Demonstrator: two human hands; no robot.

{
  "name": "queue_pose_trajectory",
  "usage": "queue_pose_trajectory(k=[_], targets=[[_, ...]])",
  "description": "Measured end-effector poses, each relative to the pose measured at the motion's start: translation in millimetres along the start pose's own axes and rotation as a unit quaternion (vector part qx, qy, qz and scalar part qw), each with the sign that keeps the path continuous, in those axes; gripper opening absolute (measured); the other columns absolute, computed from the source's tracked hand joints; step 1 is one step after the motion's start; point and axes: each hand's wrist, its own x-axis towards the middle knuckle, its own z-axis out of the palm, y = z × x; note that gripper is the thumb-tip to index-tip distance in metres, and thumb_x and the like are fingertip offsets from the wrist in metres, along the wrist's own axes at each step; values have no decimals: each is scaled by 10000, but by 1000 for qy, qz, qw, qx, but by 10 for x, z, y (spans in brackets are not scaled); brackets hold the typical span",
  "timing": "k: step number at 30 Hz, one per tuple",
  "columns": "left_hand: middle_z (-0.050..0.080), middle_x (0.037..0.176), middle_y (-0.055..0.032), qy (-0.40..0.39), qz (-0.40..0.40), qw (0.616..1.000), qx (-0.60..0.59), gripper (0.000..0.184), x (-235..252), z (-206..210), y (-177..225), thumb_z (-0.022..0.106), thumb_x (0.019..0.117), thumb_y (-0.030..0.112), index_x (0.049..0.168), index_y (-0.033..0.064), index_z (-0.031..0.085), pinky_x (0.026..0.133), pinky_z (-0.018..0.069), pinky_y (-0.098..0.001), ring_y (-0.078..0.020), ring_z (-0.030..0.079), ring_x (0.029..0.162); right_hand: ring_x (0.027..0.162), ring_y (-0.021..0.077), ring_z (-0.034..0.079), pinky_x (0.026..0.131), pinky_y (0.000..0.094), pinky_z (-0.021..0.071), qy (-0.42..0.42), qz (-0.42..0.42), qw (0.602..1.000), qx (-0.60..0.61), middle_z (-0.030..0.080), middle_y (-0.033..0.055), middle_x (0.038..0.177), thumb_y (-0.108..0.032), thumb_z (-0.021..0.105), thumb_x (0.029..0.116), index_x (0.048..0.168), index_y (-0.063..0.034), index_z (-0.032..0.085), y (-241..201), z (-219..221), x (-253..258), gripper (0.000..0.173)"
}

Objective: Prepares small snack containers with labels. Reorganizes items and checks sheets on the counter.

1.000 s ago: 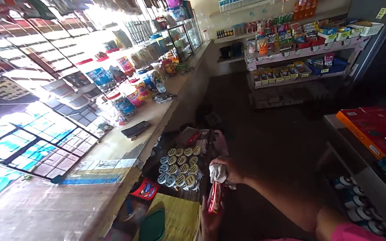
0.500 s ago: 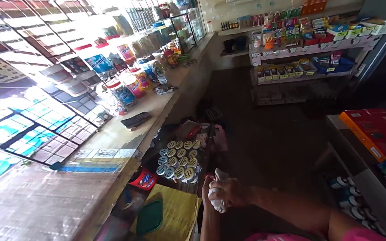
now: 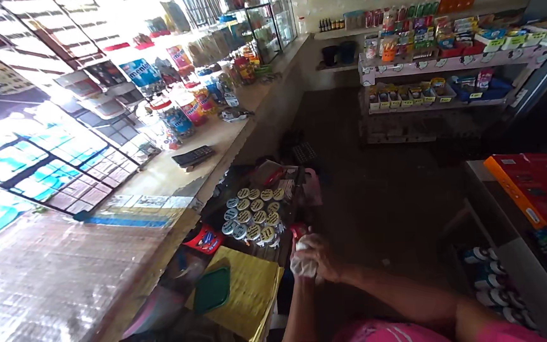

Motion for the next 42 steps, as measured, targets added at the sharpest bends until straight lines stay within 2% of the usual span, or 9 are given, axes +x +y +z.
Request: queue_pose_trajectory(k=[3, 13, 16, 18, 24, 26, 32, 36, 42], targets=[[702, 764, -20, -53, -132, 977, -160, 496, -74, 349, 32, 175, 1094, 316, 950, 130, 612, 594, 587, -310, -126, 689, 670, 1314, 425, 543, 1121, 576, 416, 80, 42, 995, -37, 593, 249, 1395, -14, 717, 820, 1277, -94, 723, 101, -195, 355, 464], [705, 983, 29, -146, -61, 973, -168, 655, 140, 161, 72, 12, 1087, 467, 1222, 115, 547, 831, 570, -255, -49, 679, 916, 1316, 470, 545, 1082, 636, 432, 56, -30, 992, -108, 609, 253, 1384, -26, 732, 813, 1268, -105, 732, -53, -83, 18, 462], [693, 766, -7, -98, -127, 986, -54, 570, -99, 274, 54, 110, 1110, 438, 1087, 122, 584, 584, 563, -267, -91, 663, 648, 1293, 468, 543, 1094, 587, 425, 37, 48, 991, -120, 586, 279, 1386, -69, 747, 846, 1267, -77, 723, -61, -334, 458, 422], [676, 965, -22, -190, -96, 977, 9, 384, -125, 166, 55, 278, 1098, 172, 1458, 60, 349, 727, 587, -260, -84, 676, 782, 1267, 443, 571, 1082, 584, 439, 18, 101, 989, -105, 606, 271, 1354, -55, 742, 866, 1278, -53, 705, 65, -543, 745, 413], [653, 1146, -47, -224, -57, 971, 65, 541, -121, -83, 281, 448, 1007, 37, 1503, 13, 232, 771, 586, -250, -88, 685, 874, 800, 132, 635, 758, 342, 563, 71, 250, 942, 212, 641, 104, 939, -124, 508, 1060, 1215, 32, 590, 117, -915, 808, 234], [666, 1092, -47, -219, -43, 969, 108, 472, -135, -152, 289, 482, 1008, 63, 1442, -5, 308, 791, 586, -282, -93, 681, 870, 1087, 174, 662, 977, 354, 548, -49, 142, 975, 166, 669, 156, 1221, -25, 625, 958, 1389, 36, 538, 138, -733, 703, 444], [646, 1121, -134, -163, 14, 953, 255, 404, -509, -543, 596, 559, 1022, 79, 1384, -60, 447, 881, 565, -335, -137, 660, 936, 1110, 290, 680, 1010, 403, 541, -90, -84, 988, 90, 673, 275, 1210, -63, 770, 800, 1287, 124, 593, 64, 58, 721, 551], [634, 1134, -232, -75, 39, 938, 335, 413, -1011, -1055, 1024, 607, 993, 60, 1339, -115, 466, 923, 533, -377, -219, 647, 994, 1157, 159, 627, 1026, 270, 512, -12, 24, 980, 198, 602, 268, 1292, 4, 674, 877, 1374, 176, 461, -204, 316, 981, 568], [690, 1009, -87, 267, 257, 886, 278, 323, -2384, -1923, 2021, 641, 924, 18, 1230, -75, 595, 793, 579, -288, -82, 666, 850, 1234, 172, 579, 1074, 270, 465, -37, 72, 980, 183, 547, 285, 1373, 66, 612, 926, 1406, 163, 440, -300, 711, 1186, 519]])
